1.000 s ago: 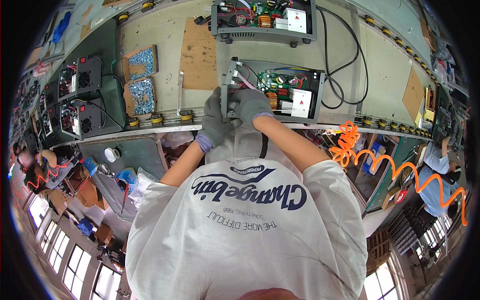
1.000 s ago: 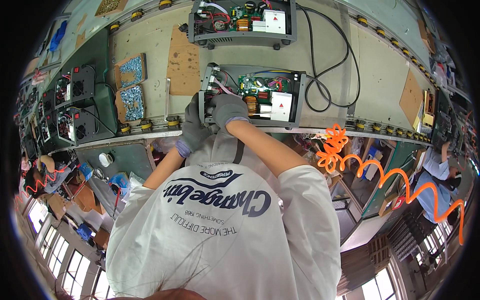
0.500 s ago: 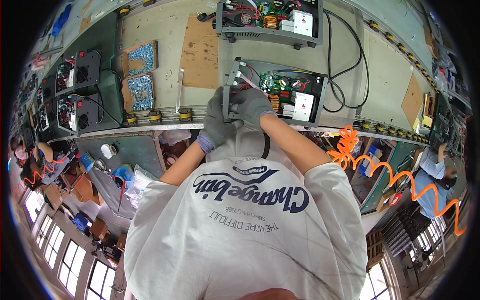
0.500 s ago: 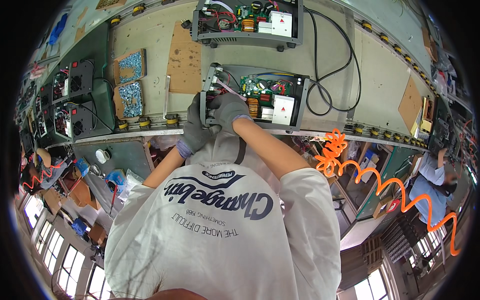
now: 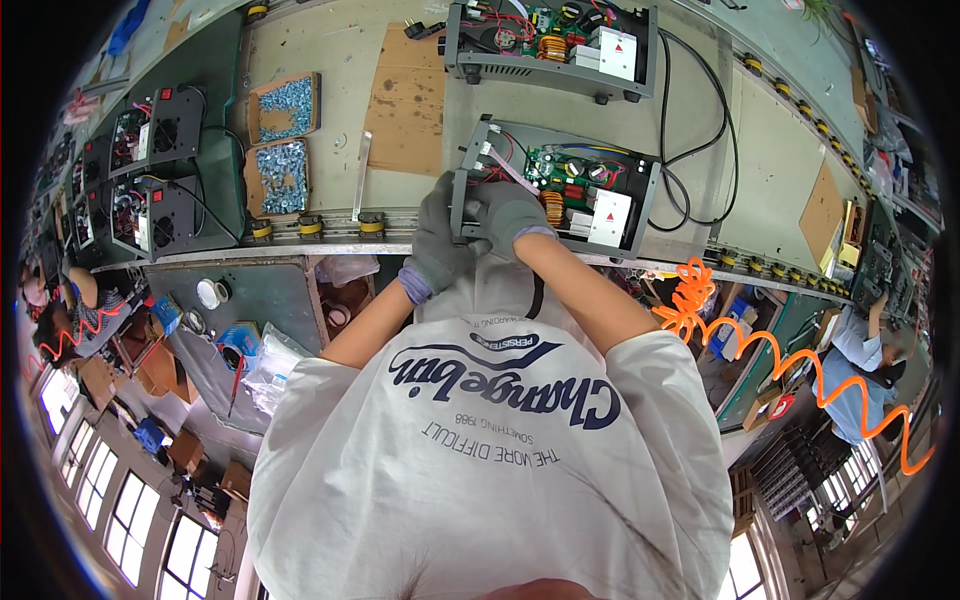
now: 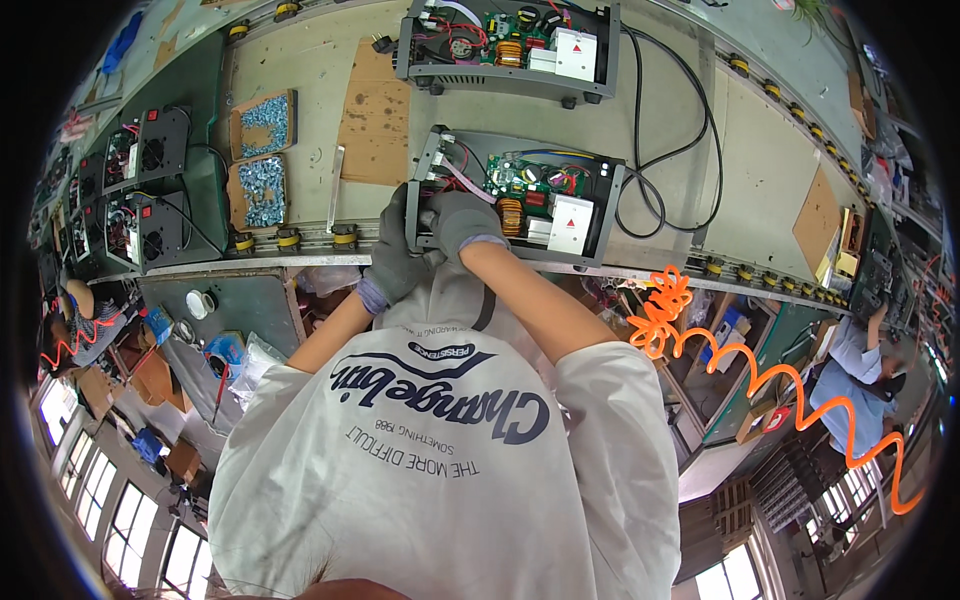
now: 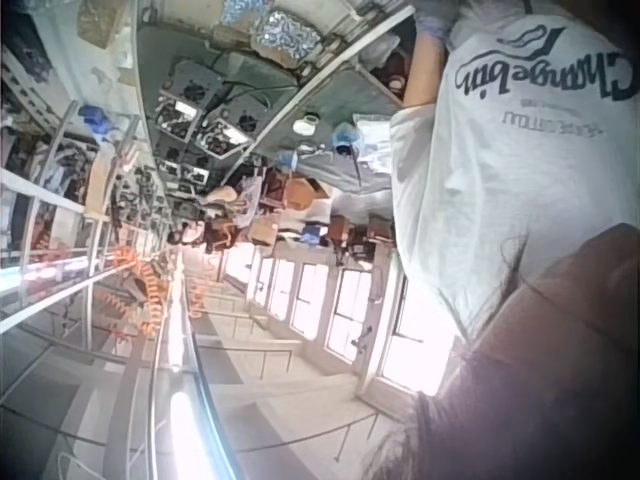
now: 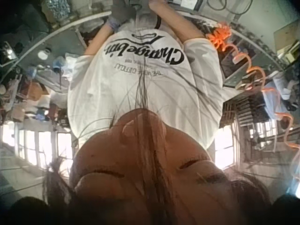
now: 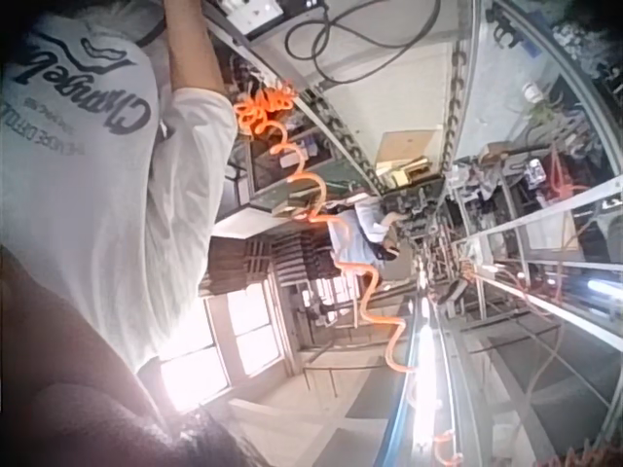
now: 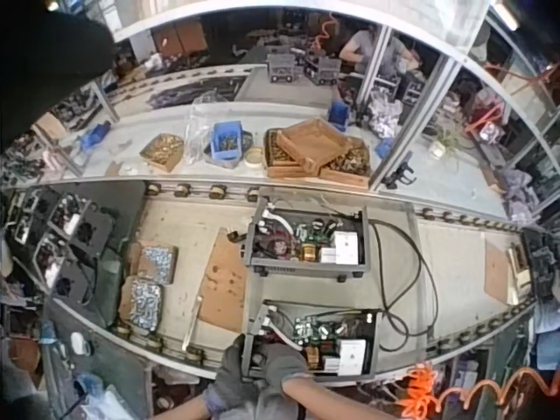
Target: The person assembles electronic devices on a workbench. They use a screwdriver to tighten screws, connect wires, and place components into metal enclosures. The person handles multiple units, moving them between workstations and organizing parts.
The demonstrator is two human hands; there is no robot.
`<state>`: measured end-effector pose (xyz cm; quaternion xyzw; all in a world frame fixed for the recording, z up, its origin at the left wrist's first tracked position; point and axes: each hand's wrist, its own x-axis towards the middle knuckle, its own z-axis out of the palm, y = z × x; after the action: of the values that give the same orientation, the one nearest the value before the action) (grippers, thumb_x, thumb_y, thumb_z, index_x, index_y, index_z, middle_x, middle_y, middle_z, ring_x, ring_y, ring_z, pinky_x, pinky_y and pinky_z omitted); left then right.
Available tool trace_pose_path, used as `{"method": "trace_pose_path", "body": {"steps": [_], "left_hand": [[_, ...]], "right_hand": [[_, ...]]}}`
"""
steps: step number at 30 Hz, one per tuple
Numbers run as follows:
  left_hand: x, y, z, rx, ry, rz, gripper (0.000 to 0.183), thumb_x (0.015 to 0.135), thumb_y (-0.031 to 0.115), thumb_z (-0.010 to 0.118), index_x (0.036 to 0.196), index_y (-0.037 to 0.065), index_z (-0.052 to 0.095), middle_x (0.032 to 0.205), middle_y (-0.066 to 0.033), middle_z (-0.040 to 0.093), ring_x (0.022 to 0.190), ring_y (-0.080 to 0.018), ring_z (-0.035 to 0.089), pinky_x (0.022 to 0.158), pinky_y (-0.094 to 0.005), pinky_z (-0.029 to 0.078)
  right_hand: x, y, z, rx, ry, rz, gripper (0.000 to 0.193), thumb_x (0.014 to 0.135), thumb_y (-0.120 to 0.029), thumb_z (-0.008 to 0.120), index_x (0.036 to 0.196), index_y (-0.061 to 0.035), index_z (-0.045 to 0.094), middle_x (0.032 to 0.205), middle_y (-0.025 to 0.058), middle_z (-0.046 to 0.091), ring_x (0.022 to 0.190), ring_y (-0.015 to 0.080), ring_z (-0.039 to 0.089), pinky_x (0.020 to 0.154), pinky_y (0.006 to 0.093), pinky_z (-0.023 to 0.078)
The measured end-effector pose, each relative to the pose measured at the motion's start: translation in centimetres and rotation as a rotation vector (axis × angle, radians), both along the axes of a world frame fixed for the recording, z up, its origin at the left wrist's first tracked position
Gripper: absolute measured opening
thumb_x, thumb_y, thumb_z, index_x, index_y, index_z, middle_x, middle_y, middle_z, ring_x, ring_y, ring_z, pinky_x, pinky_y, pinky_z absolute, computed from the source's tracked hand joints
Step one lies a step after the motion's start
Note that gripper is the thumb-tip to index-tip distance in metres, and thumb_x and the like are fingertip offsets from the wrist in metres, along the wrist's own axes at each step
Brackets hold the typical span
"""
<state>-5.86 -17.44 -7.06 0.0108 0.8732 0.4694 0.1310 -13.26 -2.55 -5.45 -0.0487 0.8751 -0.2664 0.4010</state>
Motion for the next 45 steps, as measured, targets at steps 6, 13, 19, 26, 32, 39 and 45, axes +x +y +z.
{"method": "trace_pose_path", "body": {"steps": [6, 13, 19, 26, 32, 39, 45], "left_hand": [[-0.1, 0.2, 0.0, -0.043, -0.006, 0.030, 0.116, 0.062, 0.023, 0.086, 0.154, 0.005, 0.017, 0.131, -0.0225, 0.043, 0.123, -0.0399, 0.045, 0.104, -0.0444, 0.044], [-0.1, 0.1, -0.3, -0.018, 0.010, 0.020, 0.116, 0.062, 0.023, 0.086, 0.153, 0.002, 0.017, 0.132, -0.0241, 0.043, 0.123, -0.0410, 0.045, 0.105, -0.0461, 0.043], [0.1, 0.0, -0.7, 0.003, 0.009, 0.021, 0.118, 0.061, 0.022, 0.087, 0.153, 0.001, 0.017, 0.133, -0.0232, 0.042, 0.123, -0.0404, 0.044, 0.105, -0.0456, 0.043], [0.2, 0.3, -0.6, -0.011, 0.043, 0.024, 0.118, 0.062, 0.024, 0.088, 0.153, 0.002, 0.016, 0.134, -0.0214, 0.041, 0.124, -0.0387, 0.045, 0.105, -0.0445, 0.043], [0.0, 0.2, -0.8, -0.026, 0.052, 0.025, 0.117, 0.062, 0.024, 0.087, 0.153, 0.003, 0.017, 0.134, -0.0219, 0.042, 0.123, -0.0392, 0.045, 0.105, -0.0440, 0.044], [-0.2, 0.1, 0.0, -0.029, -0.077, 0.025, 0.118, 0.061, 0.023, 0.087, 0.153, 0.004, 0.016, 0.135, -0.0226, 0.042, 0.126, -0.0397, 0.044, 0.106, -0.0444, 0.043], [-0.9, -2.0, 0.8, 0.245, -0.058, -0.075, 0.109, 0.069, 0.025, 0.084, 0.154, 0.004, 0.018, 0.136, -0.0223, 0.042, 0.127, -0.0376, 0.045, 0.106, -0.0461, 0.043]], "right_hand": [[0.8, -0.6, 0.6, 0.094, 0.045, -0.121, 0.029, 0.092, -0.032, 0.062, 0.111, -0.0119, 0.071, 0.106, 0.0175, 0.071, 0.101, 0.0377, 0.067, 0.086, 0.0470, 0.053], [0.4, 0.9, -0.5, -0.203, -0.006, -0.111, 0.032, 0.088, -0.033, 0.067, 0.112, -0.0123, 0.073, 0.108, 0.0143, 0.072, 0.099, 0.0343, 0.068, 0.089, 0.0414, 0.053], [0.1, 1.0, 0.5, -0.171, -0.086, -0.123, 0.030, 0.089, -0.030, 0.065, 0.114, -0.0142, 0.073, 0.111, 0.0143, 0.071, 0.101, 0.0339, 0.067, 0.090, 0.0409, 0.052], [0.3, -0.1, 0.6, 0.076, 0.018, 0.005, 0.030, 0.094, -0.030, 0.059, 0.112, -0.0109, 0.071, 0.108, 0.0166, 0.071, 0.101, 0.0366, 0.068, 0.087, 0.0461, 0.053], [-0.1, -0.6, 1.5, 0.085, 0.005, -0.043, 0.031, 0.094, -0.032, 0.057, 0.109, -0.0080, 0.070, 0.109, 0.0185, 0.070, 0.100, 0.0375, 0.067, 0.086, 0.0466, 0.053], [0.1, 1.0, -0.3, -0.122, 0.031, 0.054, 0.032, 0.094, -0.035, 0.057, 0.107, -0.0097, 0.072, 0.106, 0.0179, 0.071, 0.101, 0.0371, 0.067, 0.088, 0.0459, 0.052], [0.4, -0.2, 2.1, 0.126, 0.063, 0.074, 0.023, 0.093, -0.025, 0.058, 0.106, -0.0117, 0.071, 0.099, 0.0154, 0.071, 0.094, 0.0363, 0.067, 0.083, 0.0460, 0.053]]}}
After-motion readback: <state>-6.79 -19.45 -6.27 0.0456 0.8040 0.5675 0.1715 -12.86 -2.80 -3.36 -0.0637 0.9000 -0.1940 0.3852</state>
